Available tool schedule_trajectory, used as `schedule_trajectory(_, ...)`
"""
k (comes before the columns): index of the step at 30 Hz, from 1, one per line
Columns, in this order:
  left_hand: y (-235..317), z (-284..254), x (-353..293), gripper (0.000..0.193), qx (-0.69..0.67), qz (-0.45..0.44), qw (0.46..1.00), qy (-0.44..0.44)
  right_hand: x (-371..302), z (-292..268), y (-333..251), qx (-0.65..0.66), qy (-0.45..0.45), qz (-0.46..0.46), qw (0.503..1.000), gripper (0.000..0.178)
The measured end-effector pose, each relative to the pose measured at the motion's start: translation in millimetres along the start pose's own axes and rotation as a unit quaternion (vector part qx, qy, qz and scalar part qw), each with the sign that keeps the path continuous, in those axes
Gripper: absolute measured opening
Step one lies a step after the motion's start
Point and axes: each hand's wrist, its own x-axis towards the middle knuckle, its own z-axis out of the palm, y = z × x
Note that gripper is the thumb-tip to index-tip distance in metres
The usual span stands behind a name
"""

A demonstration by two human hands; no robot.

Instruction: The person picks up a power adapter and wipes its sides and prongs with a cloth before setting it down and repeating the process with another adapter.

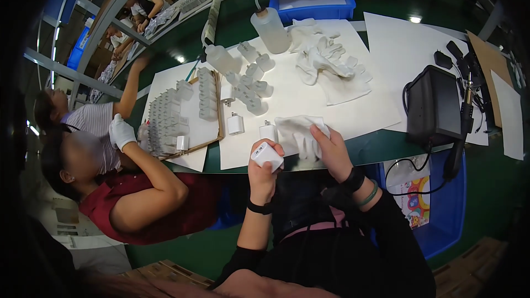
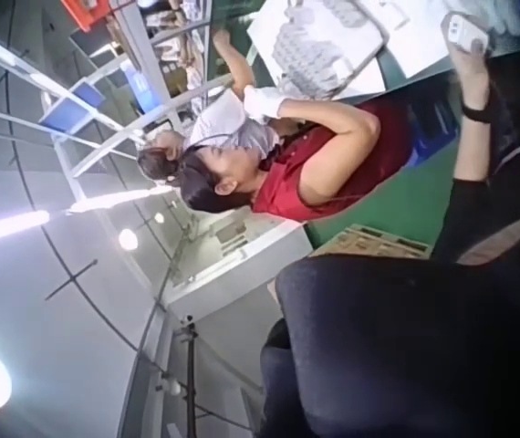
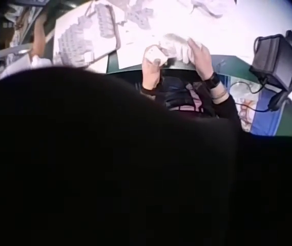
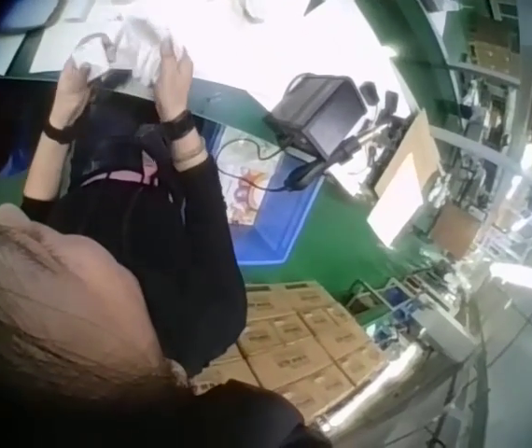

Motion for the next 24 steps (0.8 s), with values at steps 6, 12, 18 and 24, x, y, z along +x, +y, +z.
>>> schedule_trajectory(6,-4.7,7.9,3.2,0.052,-0.342,-0.161,0.926,0.008,-6.8,27.4,-24.3,-0.373,-0.081,-0.428,0.819,0.036)
schedule_trajectory(12,13.5,15.0,14.6,0.056,-0.339,-0.264,0.881,0.196,-23.5,20.0,0.9,-0.341,-0.258,-0.438,0.791,0.034)
schedule_trajectory(18,-5.7,-25.6,13.7,0.054,-0.349,-0.181,0.919,0.028,-44.9,-11.6,7.5,0.127,-0.007,0.225,0.966,0.031)
schedule_trajectory(24,-16.5,-28.5,9.2,0.052,-0.326,-0.130,0.929,-0.117,-20.9,9.1,-23.6,0.053,0.030,-0.080,0.995,0.031)
